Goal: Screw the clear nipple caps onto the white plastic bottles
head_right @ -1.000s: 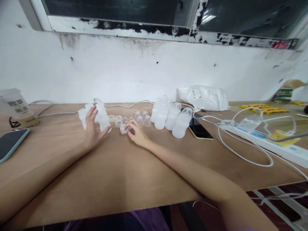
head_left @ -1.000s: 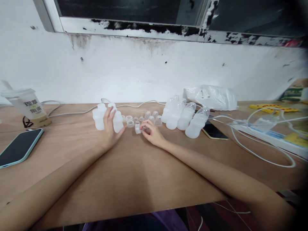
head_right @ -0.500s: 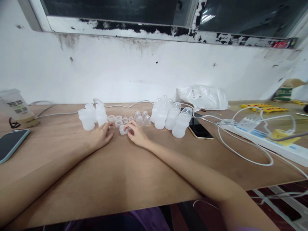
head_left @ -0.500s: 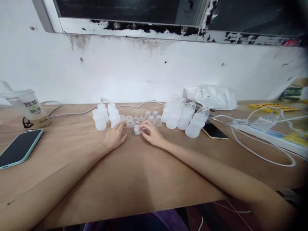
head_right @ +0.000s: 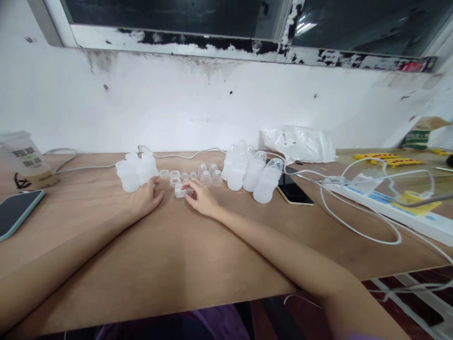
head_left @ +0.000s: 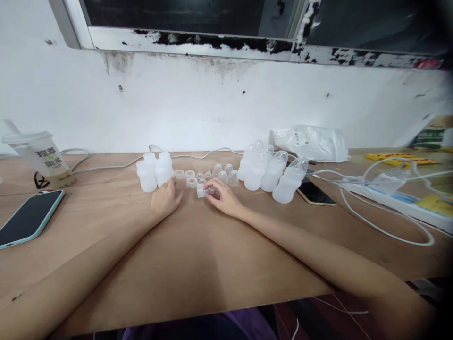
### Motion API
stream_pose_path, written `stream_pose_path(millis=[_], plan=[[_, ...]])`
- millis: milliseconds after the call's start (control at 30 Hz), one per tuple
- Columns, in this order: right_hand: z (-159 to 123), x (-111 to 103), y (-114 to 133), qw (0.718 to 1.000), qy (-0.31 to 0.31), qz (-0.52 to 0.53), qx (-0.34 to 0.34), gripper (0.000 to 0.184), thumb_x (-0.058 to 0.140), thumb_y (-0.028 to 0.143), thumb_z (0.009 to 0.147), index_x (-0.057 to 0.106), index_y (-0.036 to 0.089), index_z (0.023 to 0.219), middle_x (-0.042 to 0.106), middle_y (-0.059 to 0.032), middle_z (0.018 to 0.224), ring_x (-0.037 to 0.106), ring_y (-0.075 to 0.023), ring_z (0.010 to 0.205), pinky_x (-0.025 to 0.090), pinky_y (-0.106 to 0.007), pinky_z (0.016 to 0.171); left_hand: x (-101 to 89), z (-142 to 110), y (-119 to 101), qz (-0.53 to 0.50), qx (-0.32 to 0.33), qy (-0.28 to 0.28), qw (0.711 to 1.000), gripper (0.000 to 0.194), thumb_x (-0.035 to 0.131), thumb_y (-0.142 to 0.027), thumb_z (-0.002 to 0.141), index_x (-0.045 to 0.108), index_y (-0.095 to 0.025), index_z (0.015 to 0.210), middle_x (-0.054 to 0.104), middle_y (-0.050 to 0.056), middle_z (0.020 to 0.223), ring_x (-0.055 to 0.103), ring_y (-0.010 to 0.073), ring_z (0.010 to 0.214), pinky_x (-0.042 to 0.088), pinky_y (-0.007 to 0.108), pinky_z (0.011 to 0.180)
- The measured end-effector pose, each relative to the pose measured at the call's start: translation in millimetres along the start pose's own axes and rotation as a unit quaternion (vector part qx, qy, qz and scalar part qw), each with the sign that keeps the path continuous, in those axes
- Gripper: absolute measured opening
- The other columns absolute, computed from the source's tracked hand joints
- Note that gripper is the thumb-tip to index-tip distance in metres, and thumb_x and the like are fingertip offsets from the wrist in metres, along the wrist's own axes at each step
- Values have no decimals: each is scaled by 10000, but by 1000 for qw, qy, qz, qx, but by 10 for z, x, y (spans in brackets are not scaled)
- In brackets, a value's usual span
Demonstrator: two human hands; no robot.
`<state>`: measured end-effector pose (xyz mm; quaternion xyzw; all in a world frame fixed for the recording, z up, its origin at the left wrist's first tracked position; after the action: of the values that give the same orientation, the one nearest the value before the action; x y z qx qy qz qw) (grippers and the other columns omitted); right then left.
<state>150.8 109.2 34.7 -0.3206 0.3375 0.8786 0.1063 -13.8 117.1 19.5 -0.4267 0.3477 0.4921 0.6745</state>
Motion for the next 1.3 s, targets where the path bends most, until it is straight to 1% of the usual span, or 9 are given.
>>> stream_pose_path(millis=[200,367,433,567,700,833,1000,1167,1300], plan=[[-15,19,-17,999,8,1,33,201,476,253,756,441,204,948,515,-15,872,478,-78,607,403,-219,584,-3,15,7,-58,26,2,998,431,405,-327,768,311,-194,1167,545,72,1059,551,201,873,450,322,670],[-19,87,-12,998,46,-7,33,178,482,303,748,444,184,875,517,-5,766,496,-93,626,404,-213,575,-66,-155,-390,-109,253,39,960,492,456,-356,753,313,-175,1187,491,86,1095,494,191,973,418,320,813],[-8,108,-17,998,48,-6,34,172,489,293,738,439,178,855,513,-4,755,495,-94,633,407,-214,584,-69,-222,-530,-112,305,50,944,550,493,-425,730,321,-174,1187,481,88,1105,473,198,1001,402,317,843],[37,154,-19,998,48,-16,30,134,463,246,742,435,167,846,506,6,717,475,-88,589,395,-216,579,-69,-185,-605,-71,269,8,960,426,474,-429,756,420,-166,1086,520,78,1022,483,206,965,404,320,814],[70,207,12,997,62,-55,5,126,407,168,752,453,160,869,502,15,664,461,-95,566,378,-216,576,-33,-136,-599,-36,251,7,967,361,459,-413,775,446,-179,1051,554,61,997,509,198,930,406,311,785],[47,185,104,992,41,-116,-17,209,376,143,768,479,165,949,561,-30,806,506,-113,665,384,-223,632,-32,-120,-550,-5,223,-1,975,386,437,-448,778,441,-177,1053,587,55,946,541,199,862,408,313,753],[5,149,166,984,18,-176,-2,237,401,162,764,508,185,974,584,-36,840,528,-122,686,388,-224,646,-45,-177,-615,50,247,-24,967,365,388,-436,800,478,-138,991,581,88,889,517,219,891,397,320,758],[2,-73,-70,978,-77,-182,70,223,378,202,781,474,157,978,562,-44,821,518,-126,664,401,-241,647,-24,-126,-447,72,185,-21,980,382,365,-458,802,500,-138,961,581,94,845,532,216,854,409,328,746],[-5,-92,-300,953,-26,-272,131,275,418,306,782,477,197,1027,547,-68,933,534,-172,730,400,-281,638,-15,-84,-328,85,170,-25,981,319,388,-407,802,513,-162,964,579,86,919,493,223,942,407,331,784]])
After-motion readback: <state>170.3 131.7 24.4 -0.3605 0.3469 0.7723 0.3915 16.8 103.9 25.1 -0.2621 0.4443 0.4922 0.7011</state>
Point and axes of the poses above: each hand's wrist, its own z-axis towards the middle knuckle, its own x-axis out of the palm, y = z × x, the point moved 7 cm from there along z, towards the middle knuckle
